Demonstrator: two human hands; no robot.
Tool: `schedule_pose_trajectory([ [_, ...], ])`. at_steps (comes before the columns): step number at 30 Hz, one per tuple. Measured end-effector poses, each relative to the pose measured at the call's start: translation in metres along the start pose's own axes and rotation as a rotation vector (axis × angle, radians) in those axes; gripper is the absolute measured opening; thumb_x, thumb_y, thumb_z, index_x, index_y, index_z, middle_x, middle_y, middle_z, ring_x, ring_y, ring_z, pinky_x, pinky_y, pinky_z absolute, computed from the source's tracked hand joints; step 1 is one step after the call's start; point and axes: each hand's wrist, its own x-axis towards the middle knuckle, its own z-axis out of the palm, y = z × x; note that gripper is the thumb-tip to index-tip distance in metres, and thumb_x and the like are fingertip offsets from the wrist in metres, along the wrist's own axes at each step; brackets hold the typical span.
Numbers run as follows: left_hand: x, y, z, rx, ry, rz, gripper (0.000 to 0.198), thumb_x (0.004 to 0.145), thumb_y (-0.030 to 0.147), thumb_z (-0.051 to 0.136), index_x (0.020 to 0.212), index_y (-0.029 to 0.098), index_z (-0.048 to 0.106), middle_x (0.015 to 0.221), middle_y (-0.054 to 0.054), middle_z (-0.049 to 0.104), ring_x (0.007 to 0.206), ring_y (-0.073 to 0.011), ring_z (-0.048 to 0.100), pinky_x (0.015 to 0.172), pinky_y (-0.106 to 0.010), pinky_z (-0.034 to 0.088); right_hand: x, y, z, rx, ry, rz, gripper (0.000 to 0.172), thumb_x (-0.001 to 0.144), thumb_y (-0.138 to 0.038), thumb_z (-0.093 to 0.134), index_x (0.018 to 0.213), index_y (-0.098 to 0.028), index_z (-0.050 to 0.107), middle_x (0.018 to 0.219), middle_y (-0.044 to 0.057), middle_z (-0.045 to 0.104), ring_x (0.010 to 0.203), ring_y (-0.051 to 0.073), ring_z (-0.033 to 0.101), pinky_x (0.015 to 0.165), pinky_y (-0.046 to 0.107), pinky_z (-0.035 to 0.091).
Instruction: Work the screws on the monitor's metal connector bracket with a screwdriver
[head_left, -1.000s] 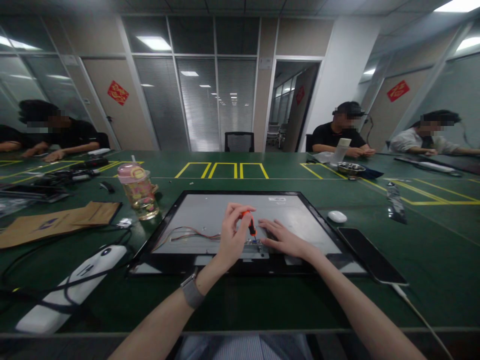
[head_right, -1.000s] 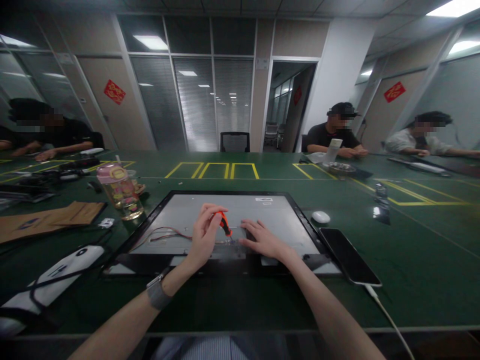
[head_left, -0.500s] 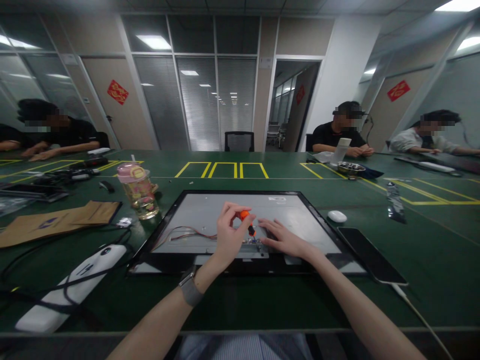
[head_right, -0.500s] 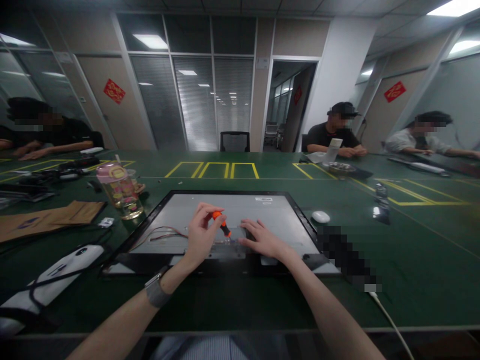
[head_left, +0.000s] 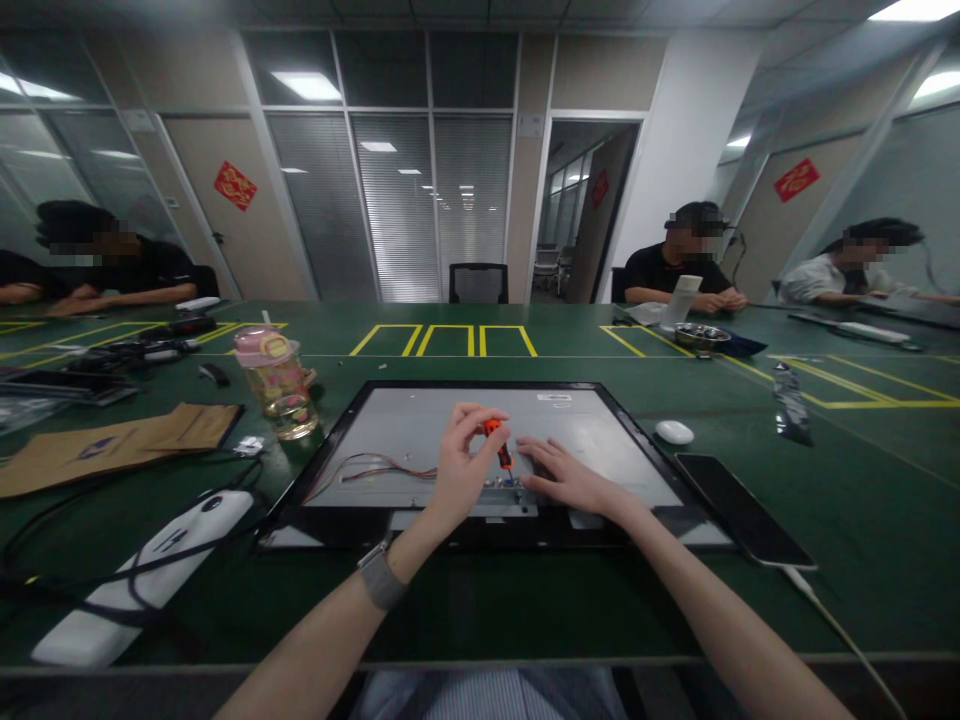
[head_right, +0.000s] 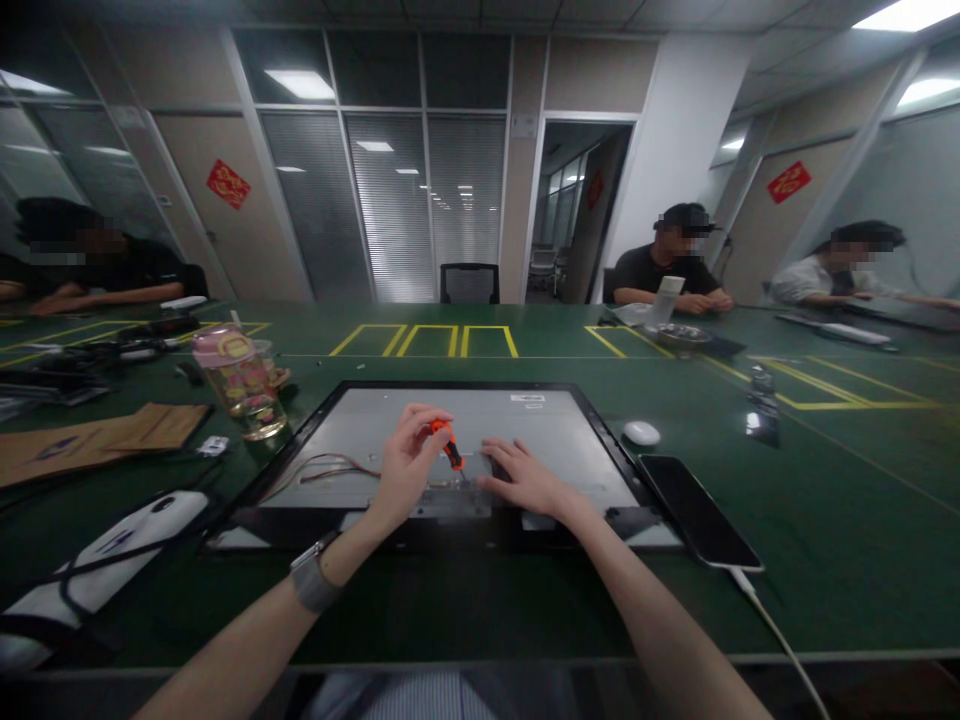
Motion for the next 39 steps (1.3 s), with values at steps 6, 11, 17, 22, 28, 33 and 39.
schedule_pose_trajectory([
  [6, -0.0009, 0.0018, 0.0000, -0.021, -0.019, -0.029, 0.024, 0.094, 0.025, 0.044, 0.108, 0.018, 0.063, 0.095, -0.005, 0.059, 0.086, -0.0135, 0.059, 0.079, -0.026, 0.047, 0.0009, 0.0018, 0.0009, -0.004, -0.008, -0.002, 0.057, 0.093, -0.059, 0.040, 0.136, -0.021, 0.045, 0.148, 0.010, 0.037, 0.138, 0.028, 0.029, 0.115, 0.052, 0.008],
  [11, -0.0021, 0.0012, 0.0003, -0.008, -0.027, -0.021, 0.021, 0.091, 0.029, 0.052, 0.101, 0.019, 0.067, 0.099, -0.006, 0.056, 0.088, -0.0140, 0.058, 0.077, -0.025, 0.048, 0.0009, 0.0027, 0.0019, -0.001, 0.001, -0.006, 0.060, 0.093, -0.060, 0.039, 0.138, -0.021, 0.042, 0.148, 0.010, 0.037, 0.138, 0.027, 0.029, 0.115, 0.051, 0.008],
  [17, -0.0032, 0.0025, 0.0015, 0.018, -0.006, -0.004, 0.023, 0.091, 0.027, 0.050, 0.108, 0.020, 0.065, 0.093, -0.004, 0.057, 0.081, -0.0120, 0.059, 0.074, -0.024, 0.049, 0.0010, 0.0038, 0.0027, -0.004, -0.002, -0.002, 0.058, 0.093, -0.060, 0.039, 0.137, -0.022, 0.043, 0.148, 0.010, 0.037, 0.138, 0.027, 0.028, 0.115, 0.052, 0.008],
  [22, -0.0025, 0.0006, 0.0007, -0.077, -0.070, -0.048, 0.030, 0.095, 0.027, 0.042, 0.116, 0.019, 0.061, 0.105, -0.009, 0.065, 0.099, -0.0180, 0.063, 0.090, -0.032, 0.047, 0.0016, 0.0041, 0.0020, -0.019, -0.010, -0.005, 0.059, 0.093, -0.059, 0.039, 0.137, -0.020, 0.043, 0.149, 0.012, 0.036, 0.138, 0.028, 0.030, 0.114, 0.053, 0.009],
  [28, -0.0024, 0.0015, 0.0007, -0.120, -0.101, -0.059, 0.032, 0.094, 0.027, 0.043, 0.121, 0.020, 0.059, 0.115, -0.009, 0.063, 0.101, -0.0182, 0.063, 0.089, -0.032, 0.049, 0.0010, 0.0033, 0.0020, -0.002, -0.008, -0.003, 0.059, 0.093, -0.060, 0.038, 0.138, -0.021, 0.042, 0.149, 0.011, 0.036, 0.138, 0.027, 0.029, 0.115, 0.052, 0.008],
  [33, -0.0020, 0.0023, 0.0011, -0.003, -0.046, 0.005, 0.020, 0.084, 0.027, 0.061, 0.101, 0.020, 0.069, 0.092, -0.005, 0.058, 0.085, -0.0143, 0.058, 0.078, -0.026, 0.049, -0.0002, 0.0023, 0.0016, 0.012, -0.007, 0.000, 0.059, 0.093, -0.061, 0.037, 0.137, -0.023, 0.043, 0.148, 0.009, 0.037, 0.138, 0.027, 0.028, 0.115, 0.050, 0.007],
  [39, -0.0031, 0.0068, 0.0003, -0.049, -0.052, -0.006, 0.029, 0.094, 0.028, 0.044, 0.111, 0.019, 0.066, 0.112, -0.009, 0.059, 0.097, -0.0170, 0.060, 0.088, -0.032, 0.049, -0.0003, -0.0005, -0.0013, 0.002, -0.020, 0.004, 0.058, 0.093, -0.061, 0.038, 0.137, -0.023, 0.043, 0.149, 0.009, 0.036, 0.138, 0.027, 0.029, 0.115, 0.051, 0.008],
])
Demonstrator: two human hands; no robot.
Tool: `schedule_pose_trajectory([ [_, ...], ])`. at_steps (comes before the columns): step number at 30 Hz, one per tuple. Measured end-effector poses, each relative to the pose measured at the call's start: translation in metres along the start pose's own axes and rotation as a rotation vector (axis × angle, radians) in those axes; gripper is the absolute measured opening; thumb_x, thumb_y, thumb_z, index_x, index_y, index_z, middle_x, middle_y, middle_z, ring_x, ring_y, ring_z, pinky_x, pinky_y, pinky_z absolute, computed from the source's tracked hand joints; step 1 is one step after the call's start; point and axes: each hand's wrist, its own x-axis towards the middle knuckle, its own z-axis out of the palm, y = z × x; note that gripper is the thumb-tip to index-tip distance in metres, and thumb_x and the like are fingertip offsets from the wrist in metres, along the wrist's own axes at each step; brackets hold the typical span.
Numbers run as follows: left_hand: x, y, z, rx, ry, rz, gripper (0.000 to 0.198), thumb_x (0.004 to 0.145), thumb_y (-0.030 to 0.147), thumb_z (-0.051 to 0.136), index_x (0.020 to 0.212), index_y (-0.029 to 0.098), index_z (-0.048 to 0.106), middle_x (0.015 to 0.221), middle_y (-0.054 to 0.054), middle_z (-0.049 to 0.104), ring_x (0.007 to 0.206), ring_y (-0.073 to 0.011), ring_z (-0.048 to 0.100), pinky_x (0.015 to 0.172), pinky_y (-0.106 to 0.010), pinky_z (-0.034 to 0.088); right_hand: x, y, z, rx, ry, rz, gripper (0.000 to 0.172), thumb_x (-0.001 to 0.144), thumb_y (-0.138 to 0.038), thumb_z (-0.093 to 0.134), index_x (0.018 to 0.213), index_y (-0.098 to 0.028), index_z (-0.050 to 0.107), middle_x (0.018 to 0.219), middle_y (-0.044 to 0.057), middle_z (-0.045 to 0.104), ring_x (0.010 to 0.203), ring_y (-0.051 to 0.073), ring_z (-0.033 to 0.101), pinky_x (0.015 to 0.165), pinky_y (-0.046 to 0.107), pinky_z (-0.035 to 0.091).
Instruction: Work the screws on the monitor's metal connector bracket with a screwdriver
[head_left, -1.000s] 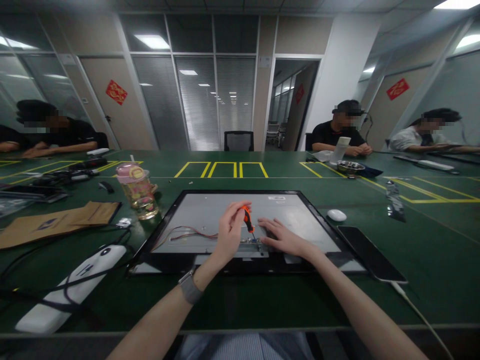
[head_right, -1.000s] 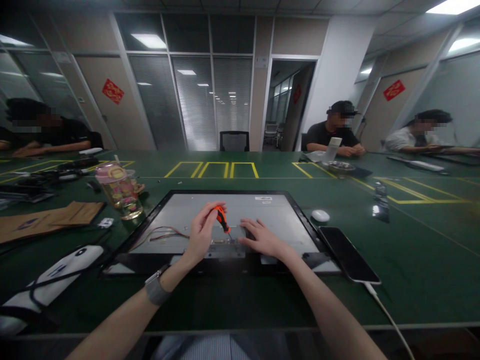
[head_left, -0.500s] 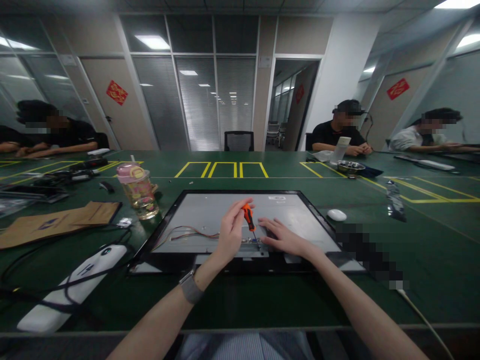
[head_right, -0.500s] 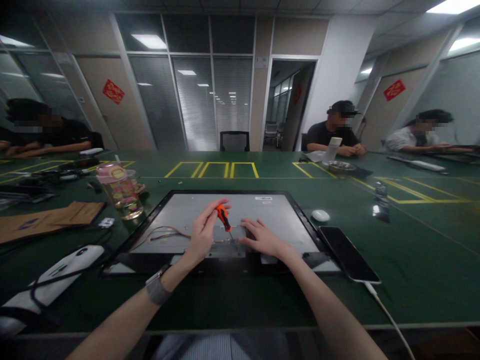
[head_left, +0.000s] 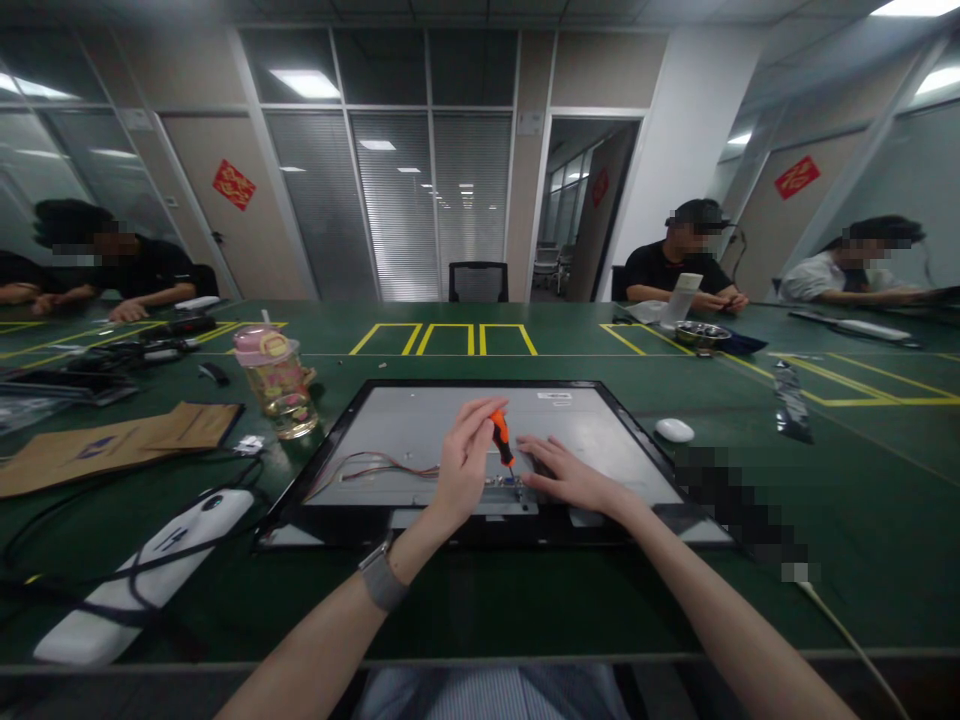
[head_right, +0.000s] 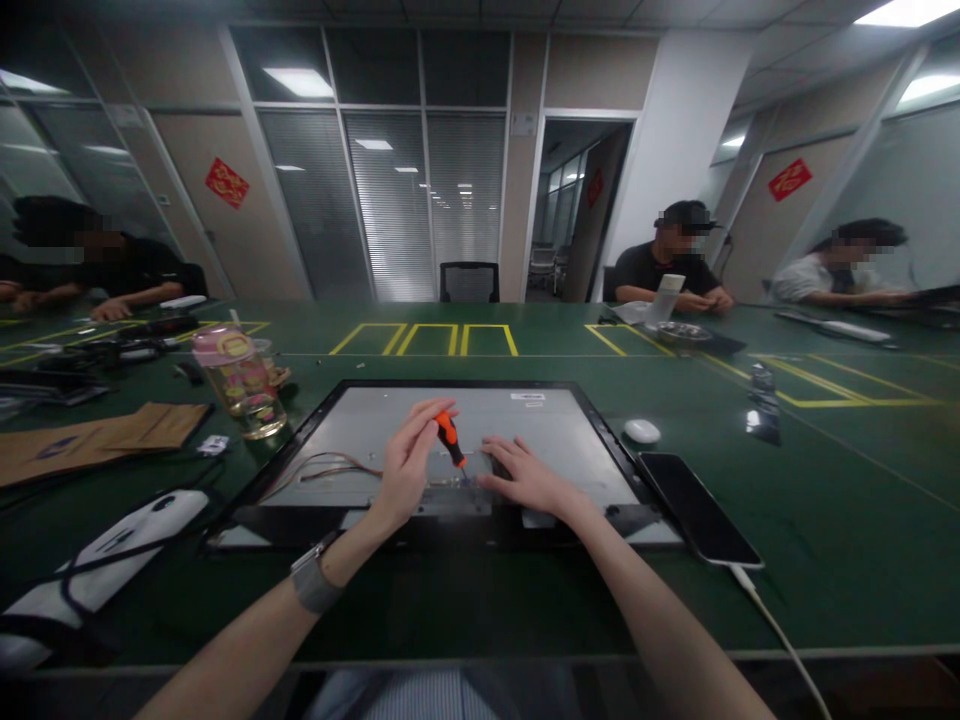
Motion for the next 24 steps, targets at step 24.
schedule_pose_trajectory([
  [24, 0.0004, -0.0072, 0.0010, 0.100, 0.093, 0.054, 0.012, 0.079, 0.027, 0.068, 0.088, 0.020, 0.071, 0.083, -0.002, 0.051, 0.079, -0.0137, 0.053, 0.073, -0.026, 0.046, 0.0001, -0.0010, -0.0001, 0.013, 0.006, -0.007, 0.059, 0.093, -0.060, 0.038, 0.138, -0.021, 0.041, 0.148, 0.011, 0.037, 0.137, 0.026, 0.030, 0.115, 0.050, 0.006],
])
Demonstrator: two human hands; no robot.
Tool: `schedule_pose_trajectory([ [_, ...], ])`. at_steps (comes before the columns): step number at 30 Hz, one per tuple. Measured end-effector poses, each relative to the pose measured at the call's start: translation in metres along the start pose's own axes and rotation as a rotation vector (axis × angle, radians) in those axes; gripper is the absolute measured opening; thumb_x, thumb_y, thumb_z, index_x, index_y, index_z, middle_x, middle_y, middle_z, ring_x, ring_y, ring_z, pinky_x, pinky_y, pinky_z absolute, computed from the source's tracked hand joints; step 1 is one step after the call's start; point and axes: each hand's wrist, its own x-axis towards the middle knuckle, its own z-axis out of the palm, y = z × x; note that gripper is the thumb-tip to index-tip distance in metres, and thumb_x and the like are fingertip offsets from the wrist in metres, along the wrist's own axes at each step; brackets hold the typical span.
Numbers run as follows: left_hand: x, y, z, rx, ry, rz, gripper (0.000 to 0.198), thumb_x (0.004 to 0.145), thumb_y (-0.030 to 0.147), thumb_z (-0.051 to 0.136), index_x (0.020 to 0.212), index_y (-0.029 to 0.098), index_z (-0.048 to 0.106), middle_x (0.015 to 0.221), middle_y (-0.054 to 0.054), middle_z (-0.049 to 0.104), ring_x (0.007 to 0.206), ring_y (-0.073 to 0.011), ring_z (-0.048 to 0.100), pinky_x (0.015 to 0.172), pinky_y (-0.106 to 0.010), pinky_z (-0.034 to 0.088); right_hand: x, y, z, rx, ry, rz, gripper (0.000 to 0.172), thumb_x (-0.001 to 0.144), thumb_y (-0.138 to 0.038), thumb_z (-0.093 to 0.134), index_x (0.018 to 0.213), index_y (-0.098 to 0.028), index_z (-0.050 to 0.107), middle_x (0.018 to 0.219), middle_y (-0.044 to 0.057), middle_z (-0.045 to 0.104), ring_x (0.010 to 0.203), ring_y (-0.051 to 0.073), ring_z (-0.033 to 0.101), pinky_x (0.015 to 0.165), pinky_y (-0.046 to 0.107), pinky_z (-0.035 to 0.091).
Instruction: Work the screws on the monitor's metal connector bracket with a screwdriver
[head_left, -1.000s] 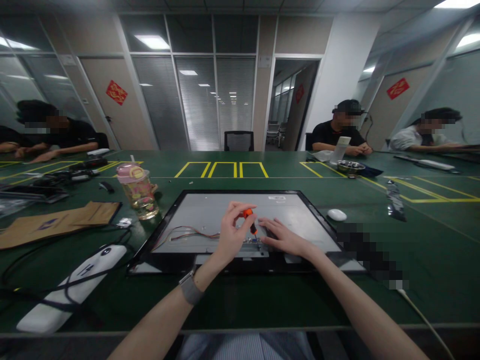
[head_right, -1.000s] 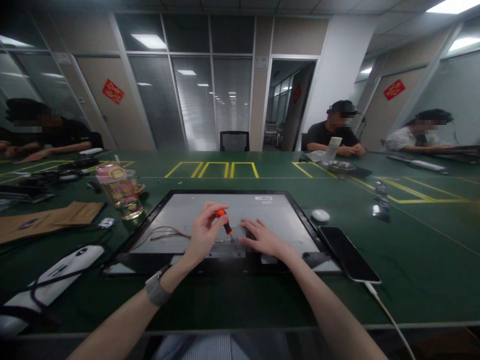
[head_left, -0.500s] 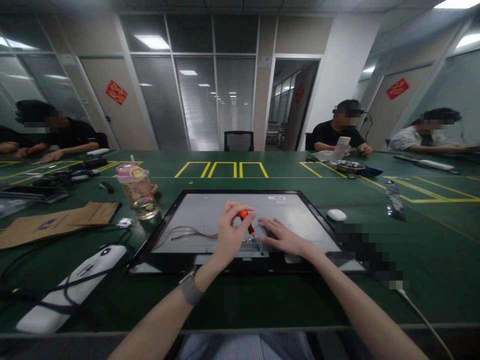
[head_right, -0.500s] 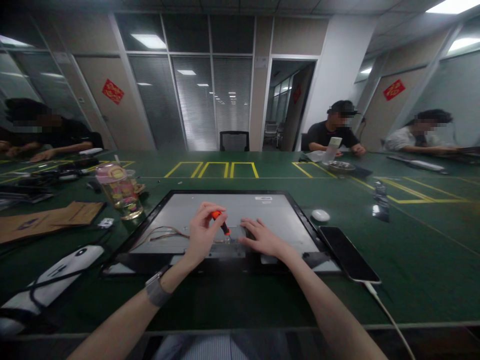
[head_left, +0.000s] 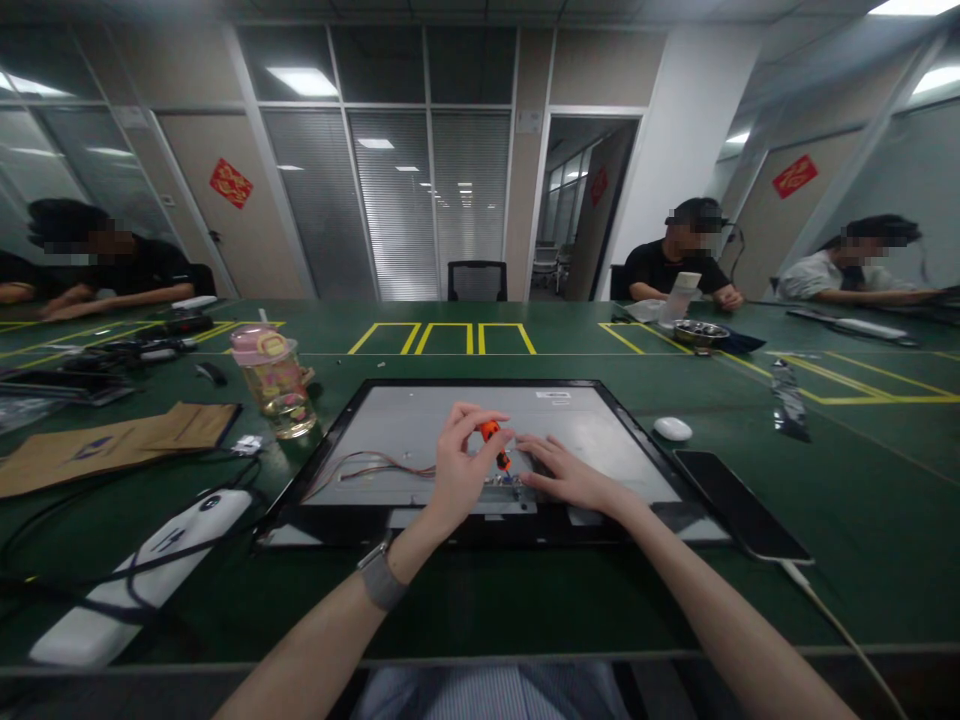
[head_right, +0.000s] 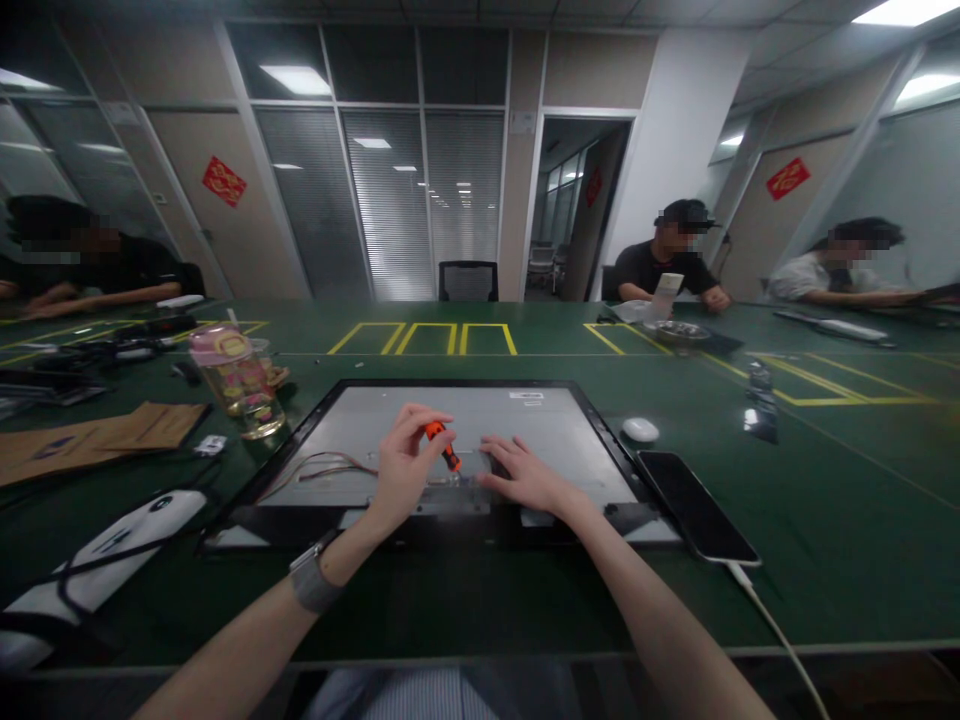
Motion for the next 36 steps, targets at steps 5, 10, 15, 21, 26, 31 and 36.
schedule_pose_trajectory([
  [5, 0.0002, 0.0016, 0.0009, -0.005, 0.004, -0.014, 0.014, 0.079, 0.027, 0.067, 0.090, 0.020, 0.071, 0.085, -0.002, 0.048, 0.077, -0.0132, 0.052, 0.072, -0.026, 0.047, 0.0002, 0.0011, 0.0002, 0.003, 0.001, 0.003, 0.059, 0.093, -0.060, 0.039, 0.139, -0.023, 0.041, 0.149, 0.009, 0.036, 0.138, 0.027, 0.029, 0.115, 0.050, 0.007],
  [10, -0.0007, 0.0070, -0.0008, -0.027, -0.059, -0.046, 0.022, 0.089, 0.027, 0.053, 0.106, 0.019, 0.065, 0.093, -0.005, 0.055, 0.081, -0.0136, 0.056, 0.075, -0.026, 0.048, 0.0004, 0.0022, 0.0008, -0.010, -0.008, 0.012, 0.057, 0.093, -0.059, 0.039, 0.137, -0.023, 0.043, 0.149, 0.009, 0.037, 0.138, 0.027, 0.029, 0.115, 0.050, 0.006],
  [15, 0.0000, 0.0041, -0.0021, -0.126, -0.129, -0.076, 0.029, 0.094, 0.030, 0.044, 0.112, 0.019, 0.064, 0.103, -0.009, 0.062, 0.097, -0.0185, 0.059, 0.087, -0.033, 0.047, 0.0005, 0.0028, 0.0019, -0.022, -0.002, 0.001, 0.057, 0.094, -0.058, 0.039, 0.137, -0.021, 0.042, 0.149, 0.011, 0.036, 0.139, 0.026, 0.028, 0.115, 0.051, 0.008],
  [21, 0.0007, 0.0030, 0.0002, -0.015, -0.041, -0.047, 0.021, 0.086, 0.033, 0.059, 0.098, 0.021, 0.071, 0.090, -0.005, 0.054, 0.081, -0.0143, 0.055, 0.077, -0.027, 0.048, 0.0006, 0.0027, 0.0018, -0.021, 0.002, -0.003, 0.058, 0.094, -0.059, 0.038, 0.138, -0.022, 0.042, 0.149, 0.010, 0.037, 0.138, 0.026, 0.029, 0.115, 0.051, 0.008],
  [26, 0.0004, 0.0028, -0.0005, -0.114, -0.086, -0.106, 0.031, 0.095, 0.030, 0.041, 0.116, 0.019, 0.061, 0.098, -0.007, 0.063, 0.091, -0.0158, 0.061, 0.087, -0.031, 0.047, 0.0010, 0.0016, 0.0009, -0.020, 0.000, 0.012, 0.057, 0.093, -0.060, 0.039, 0.136, -0.022, 0.045, 0.148, 0.009, 0.037, 0.139, 0.027, 0.027, 0.115, 0.051, 0.009],
  [31, 0.0005, 0.0000, -0.0012, -0.079, -0.088, -0.076, 0.024, 0.091, 0.031, 0.051, 0.104, 0.020, 0.068, 0.103, -0.007, 0.058, 0.097, -0.0171, 0.057, 0.089, -0.030, 0.046, 0.0009, 0.0026, 0.0013, -0.018, 0.002, 0.007, 0.057, 0.093, -0.059, 0.038, 0.137, -0.022, 0.043, 0.148, 0.010, 0.038, 0.138, 0.027, 0.029, 0.115, 0.051, 0.009],
  [36, 0.0013, 0.0030, -0.0005, -0.038, -0.048, -0.041, 0.015, 0.083, 0.026, 0.062, 0.094, 0.020, 0.070, 0.087, -0.003, 0.053, 0.082, -0.0136, 0.056, 0.077, -0.026, 0.048, -0.0001, 0.0020, 0.0015, -0.020, 0.004, 0.000, 0.059, 0.093, -0.060, 0.038, 0.138, -0.022, 0.042, 0.148, 0.010, 0.038, 0.138, 0.027, 0.029, 0.115, 0.050, 0.008],
])
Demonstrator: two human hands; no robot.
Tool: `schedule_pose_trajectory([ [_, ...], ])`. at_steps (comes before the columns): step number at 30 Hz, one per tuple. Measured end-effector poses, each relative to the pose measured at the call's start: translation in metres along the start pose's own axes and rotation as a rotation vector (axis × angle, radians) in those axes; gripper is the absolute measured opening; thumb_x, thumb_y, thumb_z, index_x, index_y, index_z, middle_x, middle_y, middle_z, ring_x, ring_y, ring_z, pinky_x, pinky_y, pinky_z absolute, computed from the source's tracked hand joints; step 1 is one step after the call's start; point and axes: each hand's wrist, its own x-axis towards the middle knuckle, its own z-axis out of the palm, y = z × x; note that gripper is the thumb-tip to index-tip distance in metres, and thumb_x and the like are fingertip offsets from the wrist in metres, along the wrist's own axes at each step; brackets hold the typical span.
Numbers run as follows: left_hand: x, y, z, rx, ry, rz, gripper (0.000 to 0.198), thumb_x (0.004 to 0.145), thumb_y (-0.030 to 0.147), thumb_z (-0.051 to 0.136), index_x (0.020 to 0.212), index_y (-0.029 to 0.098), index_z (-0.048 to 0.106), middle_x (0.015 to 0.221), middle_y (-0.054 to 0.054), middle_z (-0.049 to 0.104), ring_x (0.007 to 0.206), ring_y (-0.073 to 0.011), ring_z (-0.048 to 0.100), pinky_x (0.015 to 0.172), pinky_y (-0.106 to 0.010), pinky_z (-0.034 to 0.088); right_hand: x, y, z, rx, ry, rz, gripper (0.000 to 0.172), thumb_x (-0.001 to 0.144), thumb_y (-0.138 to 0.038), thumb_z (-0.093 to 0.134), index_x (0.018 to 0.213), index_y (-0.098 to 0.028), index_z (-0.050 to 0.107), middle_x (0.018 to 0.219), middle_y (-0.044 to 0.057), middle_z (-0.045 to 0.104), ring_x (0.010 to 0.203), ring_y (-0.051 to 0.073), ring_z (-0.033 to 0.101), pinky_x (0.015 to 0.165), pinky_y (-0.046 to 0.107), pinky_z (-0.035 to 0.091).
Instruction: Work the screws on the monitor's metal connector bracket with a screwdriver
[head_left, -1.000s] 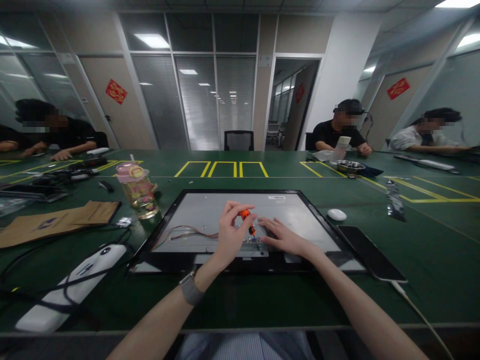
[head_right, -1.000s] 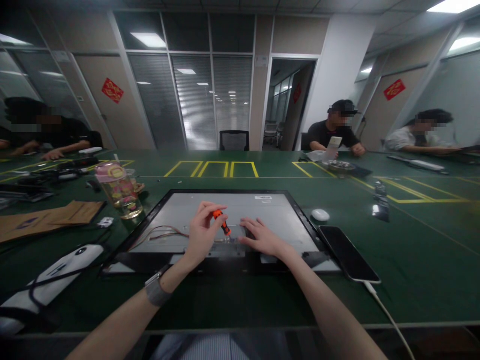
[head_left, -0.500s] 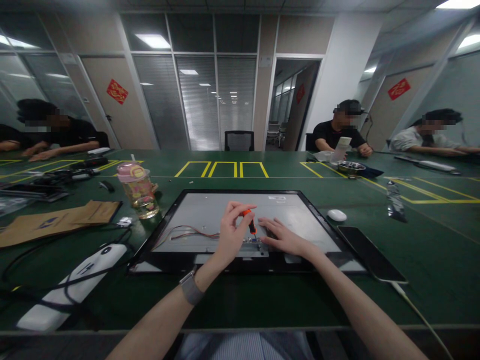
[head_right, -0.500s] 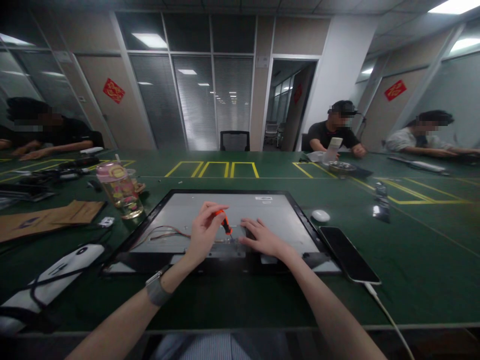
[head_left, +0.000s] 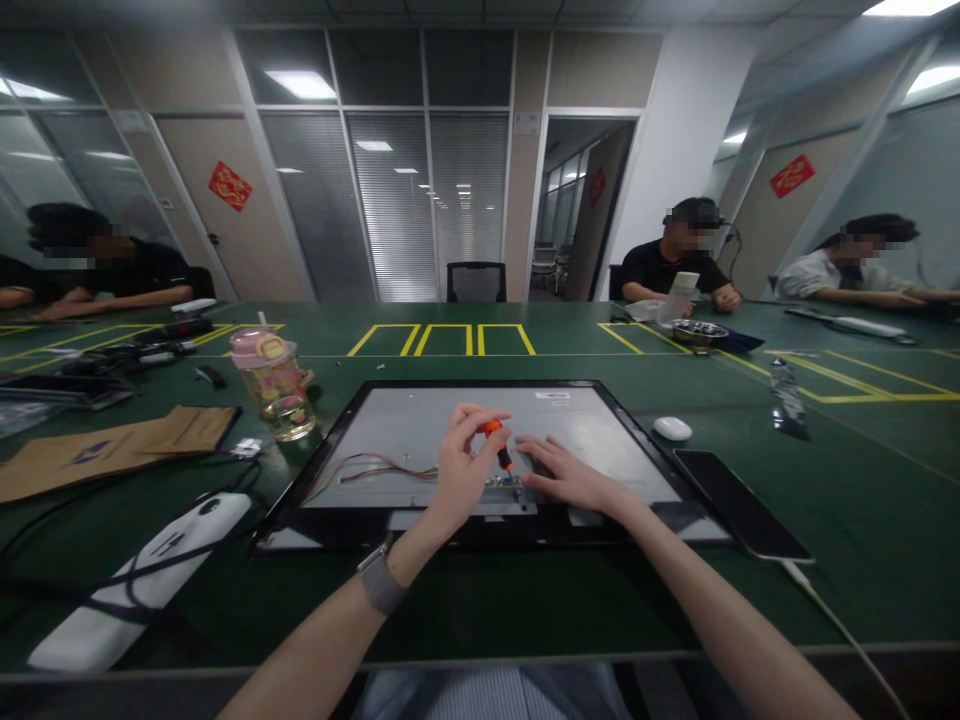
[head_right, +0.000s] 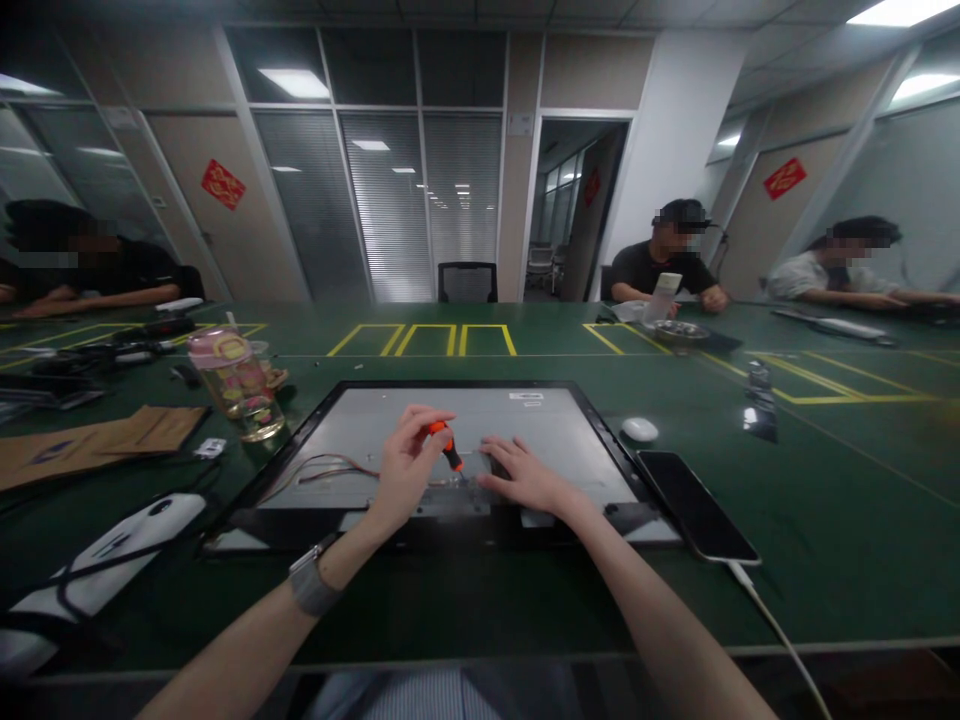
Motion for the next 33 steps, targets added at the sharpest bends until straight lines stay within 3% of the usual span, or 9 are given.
schedule_pose_trajectory([
  [5, 0.0006, 0.0022, -0.0017, -0.081, -0.076, -0.070, 0.028, 0.093, 0.026, 0.045, 0.114, 0.020, 0.063, 0.101, -0.007, 0.063, 0.092, -0.0161, 0.062, 0.085, -0.029, 0.048, 0.0009, -0.0003, -0.0004, 0.004, -0.002, -0.006, 0.057, 0.093, -0.059, 0.039, 0.136, -0.021, 0.044, 0.148, 0.011, 0.037, 0.138, 0.027, 0.030, 0.115, 0.051, 0.007],
  [9, 0.0001, 0.0016, -0.0020, -0.151, -0.108, -0.117, 0.031, 0.095, 0.028, 0.041, 0.118, 0.020, 0.061, 0.110, -0.009, 0.065, 0.101, -0.0184, 0.062, 0.094, -0.034, 0.045, 0.0019, 0.0024, 0.0009, 0.007, -0.002, -0.007, 0.058, 0.093, -0.059, 0.039, 0.137, -0.021, 0.043, 0.148, 0.011, 0.038, 0.138, 0.028, 0.028, 0.114, 0.053, 0.008],
  [12, 0.0007, 0.0032, -0.0013, -0.146, -0.126, -0.104, 0.028, 0.093, 0.029, 0.047, 0.113, 0.020, 0.063, 0.104, -0.007, 0.064, 0.092, -0.0164, 0.063, 0.087, -0.031, 0.049, 0.0013, 0.0033, 0.0015, 0.018, -0.005, -0.004, 0.060, 0.093, -0.060, 0.038, 0.138, -0.020, 0.041, 0.148, 0.012, 0.037, 0.139, 0.027, 0.027, 0.114, 0.052, 0.007],
  [17, 0.0027, 0.0030, -0.0005, -0.052, -0.052, -0.017, 0.011, 0.079, 0.027, 0.067, 0.084, 0.017, 0.067, 0.085, -0.002, 0.053, 0.076, -0.0116, 0.056, 0.068, -0.022, 0.049, 0.0003, 0.0007, 0.0003, 0.026, -0.004, -0.008, 0.061, 0.093, -0.061, 0.038, 0.139, -0.021, 0.041, 0.148, 0.011, 0.037, 0.139, 0.027, 0.028, 0.115, 0.051, 0.005],
  [24, -0.0002, 0.0041, -0.0025, -0.070, -0.065, -0.031, 0.029, 0.095, 0.027, 0.040, 0.107, 0.016, 0.064, 0.107, -0.009, 0.063, 0.099, -0.0186, 0.061, 0.090, -0.032, 0.047, 0.0004, -0.0009, -0.0011, 0.009, 0.000, 0.001, 0.058, 0.093, -0.060, 0.038, 0.137, -0.022, 0.044, 0.148, 0.010, 0.038, 0.138, 0.028, 0.029, 0.115, 0.052, 0.006],
  [27, -0.0007, 0.0041, -0.0026, -0.068, -0.056, -0.039, 0.026, 0.093, 0.028, 0.046, 0.109, 0.017, 0.065, 0.102, -0.008, 0.064, 0.092, -0.0173, 0.063, 0.084, -0.030, 0.049, 0.0000, -0.0011, -0.0012, 0.024, -0.001, -0.003, 0.057, 0.093, -0.060, 0.039, 0.137, -0.023, 0.044, 0.148, 0.009, 0.038, 0.138, 0.028, 0.028, 0.115, 0.051, 0.005],
  [31, 0.0004, 0.0019, -0.0023, 0.035, 0.019, 0.015, 0.016, 0.085, 0.028, 0.061, 0.094, 0.019, 0.071, 0.087, -0.004, 0.059, 0.080, -0.0132, 0.058, 0.073, -0.024, 0.048, -0.0003, -0.0024, -0.0017, 0.030, -0.002, -0.002, 0.058, 0.093, -0.060, 0.039, 0.138, -0.023, 0.043, 0.147, 0.009, 0.039, 0.138, 0.027, 0.029, 0.115, 0.051, 0.005],
  [33, 0.0006, 0.0014, -0.0022, 0.050, 0.021, 0.009, 0.019, 0.087, 0.028, 0.059, 0.098, 0.019, 0.070, 0.090, -0.004, 0.058, 0.082, -0.0134, 0.058, 0.075, -0.025, 0.048, -0.0003, -0.0032, -0.0019, 0.025, 0.001, -0.003, 0.058, 0.093, -0.060, 0.039, 0.138, -0.022, 0.043, 0.147, 0.009, 0.039, 0.138, 0.027, 0.029, 0.115, 0.051, 0.006],
])
